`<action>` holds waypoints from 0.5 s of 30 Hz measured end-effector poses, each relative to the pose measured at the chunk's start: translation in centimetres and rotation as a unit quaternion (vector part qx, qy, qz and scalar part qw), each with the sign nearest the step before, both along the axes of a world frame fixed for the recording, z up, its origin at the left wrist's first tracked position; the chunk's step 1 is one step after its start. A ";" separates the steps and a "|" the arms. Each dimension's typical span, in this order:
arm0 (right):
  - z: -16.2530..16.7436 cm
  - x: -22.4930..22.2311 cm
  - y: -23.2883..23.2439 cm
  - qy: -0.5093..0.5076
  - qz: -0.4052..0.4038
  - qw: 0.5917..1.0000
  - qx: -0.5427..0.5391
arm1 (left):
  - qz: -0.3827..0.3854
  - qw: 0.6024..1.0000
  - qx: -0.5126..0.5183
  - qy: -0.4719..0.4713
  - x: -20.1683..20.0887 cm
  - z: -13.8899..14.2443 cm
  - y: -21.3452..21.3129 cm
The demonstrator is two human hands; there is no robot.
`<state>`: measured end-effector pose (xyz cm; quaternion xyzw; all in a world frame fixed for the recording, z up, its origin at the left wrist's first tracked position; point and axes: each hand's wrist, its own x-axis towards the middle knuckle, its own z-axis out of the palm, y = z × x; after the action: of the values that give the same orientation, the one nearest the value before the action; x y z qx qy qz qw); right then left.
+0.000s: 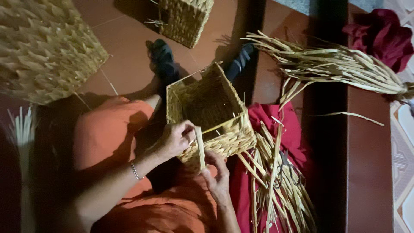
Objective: The person sits on the floor with a woven water-hyacinth basket on their lap and works strips along its rim, tucking and pressing the ends into the weave to finish the edge. They occasionally pick up new strips from a pile beside them and use scissors to trim.
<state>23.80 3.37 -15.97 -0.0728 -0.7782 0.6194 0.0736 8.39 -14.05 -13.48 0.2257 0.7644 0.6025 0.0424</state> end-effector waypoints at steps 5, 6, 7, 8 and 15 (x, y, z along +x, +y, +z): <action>1.7 2.0 2.4 -0.066 0.021 0.975 -0.210 | -0.021 0.996 0.019 -0.079 -0.4 -0.3 2.1; 2.1 2.7 3.1 -0.069 0.069 0.961 -0.259 | -0.039 0.995 0.030 -0.089 -0.4 -0.5 2.2; 2.7 3.5 3.9 -0.073 0.117 0.942 -0.307 | -0.056 0.993 0.040 -0.100 -0.5 -0.5 2.3; 3.4 4.1 4.6 -0.078 0.165 0.917 -0.354 | -0.073 0.990 0.050 -0.113 -0.6 -0.5 2.2; 11.8 -2.2 10.5 0.166 0.106 0.910 -0.364 | -0.222 0.975 0.012 -0.003 -2.5 1.5 0.6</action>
<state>21.59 13.89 -4.20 0.0921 -0.4787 0.8670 0.1038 5.85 -13.45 -11.94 0.3887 0.6876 0.5878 0.1749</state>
